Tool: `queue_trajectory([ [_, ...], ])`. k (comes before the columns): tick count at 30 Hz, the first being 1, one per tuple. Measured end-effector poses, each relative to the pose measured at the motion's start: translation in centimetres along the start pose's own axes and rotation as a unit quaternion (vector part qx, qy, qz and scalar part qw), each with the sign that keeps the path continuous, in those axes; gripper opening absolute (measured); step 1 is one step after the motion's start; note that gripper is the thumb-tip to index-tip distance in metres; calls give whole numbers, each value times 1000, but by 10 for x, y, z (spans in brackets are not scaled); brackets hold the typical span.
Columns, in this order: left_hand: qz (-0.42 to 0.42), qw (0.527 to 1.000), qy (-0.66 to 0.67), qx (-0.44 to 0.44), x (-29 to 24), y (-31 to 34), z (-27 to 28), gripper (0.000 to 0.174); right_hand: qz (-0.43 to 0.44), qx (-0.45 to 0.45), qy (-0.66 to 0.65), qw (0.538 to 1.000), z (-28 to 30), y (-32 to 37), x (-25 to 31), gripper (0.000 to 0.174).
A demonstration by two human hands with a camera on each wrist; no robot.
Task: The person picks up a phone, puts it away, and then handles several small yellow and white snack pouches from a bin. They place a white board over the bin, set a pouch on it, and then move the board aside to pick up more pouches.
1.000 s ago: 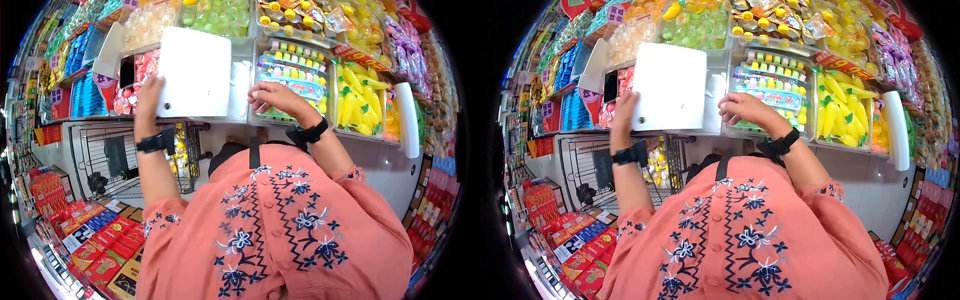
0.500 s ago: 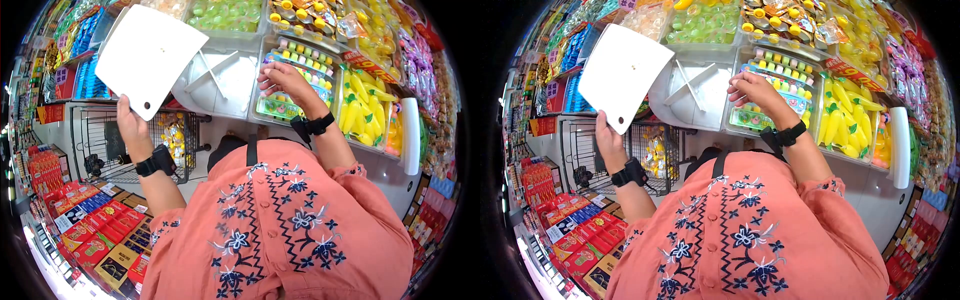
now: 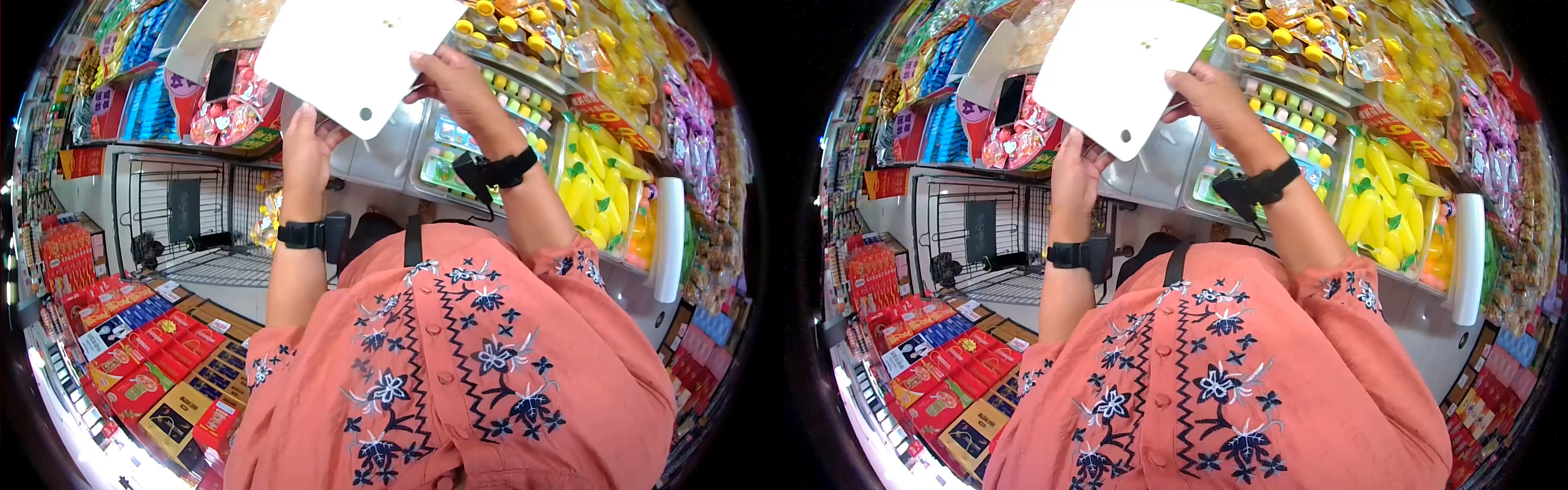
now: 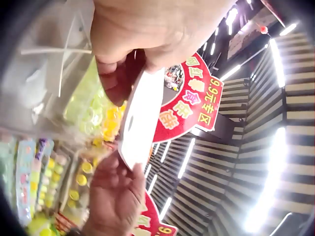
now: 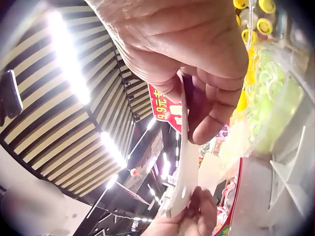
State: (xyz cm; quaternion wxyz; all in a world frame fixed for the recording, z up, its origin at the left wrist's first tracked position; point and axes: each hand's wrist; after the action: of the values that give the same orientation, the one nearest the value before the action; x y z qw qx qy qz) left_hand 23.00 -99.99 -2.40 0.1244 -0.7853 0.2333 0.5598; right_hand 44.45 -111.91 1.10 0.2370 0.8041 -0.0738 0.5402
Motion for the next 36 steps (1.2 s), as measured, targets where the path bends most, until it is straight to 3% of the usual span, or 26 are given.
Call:
queue_trajectory([
  [2, 28, 976, -215, -6, 18, -12, 18, 42, 17, -29, 46, 998, 12, 3, 4, 35],
  [4, 61, 902, -412, 112, 31, -14, 29, 40, 13, -39, 99, 994, 26, 9, 8, 33],
  [5, 14, 864, -472, 175, 52, -18, 39, 39, 20, -47, 103, 993, 30, 11, 8, 33],
  [7, -80, 758, -575, 296, 98, -32, 52, 39, 35, -65, 111, 991, 37, 14, 6, 34],
  [11, 24, 679, -660, 320, 109, -23, 22, 40, 38, -101, 129, 986, 45, 23, 4, 33],
  [17, 46, 646, -644, 407, 132, -37, 15, 39, 33, -108, 109, 988, 56, 34, 2, 34],
  [21, 8, 717, -578, 390, 138, -28, 9, 39, 34, -114, 109, 987, 61, 37, 2, 34],
  [24, -17, 733, -580, 354, 129, -33, 4, 43, 37, -114, 100, 988, 67, 37, -1, 33],
  [27, -33, 699, -656, 281, 92, -47, -11, 53, 27, -126, 95, 987, 71, 38, 0, 32],
  [31, -139, 604, -712, 331, 107, -75, 1, 52, 31, -132, 87, 987, 70, 43, 3, 30],
  [36, -30, 574, -743, 342, 121, -90, -16, 50, 29, -125, 71, 989, 73, 50, 2, 30],
])
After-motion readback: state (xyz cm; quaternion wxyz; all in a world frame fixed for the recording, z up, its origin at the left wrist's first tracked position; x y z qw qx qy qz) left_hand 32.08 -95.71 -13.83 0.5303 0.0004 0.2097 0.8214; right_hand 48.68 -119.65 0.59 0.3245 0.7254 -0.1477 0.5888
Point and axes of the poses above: each hand's wrist, its own y-axis away from the middle knuckle, its own z-axis out of the back of the hand, x = y × z, and after that the axes turned 12 degrees about -z, right-handed
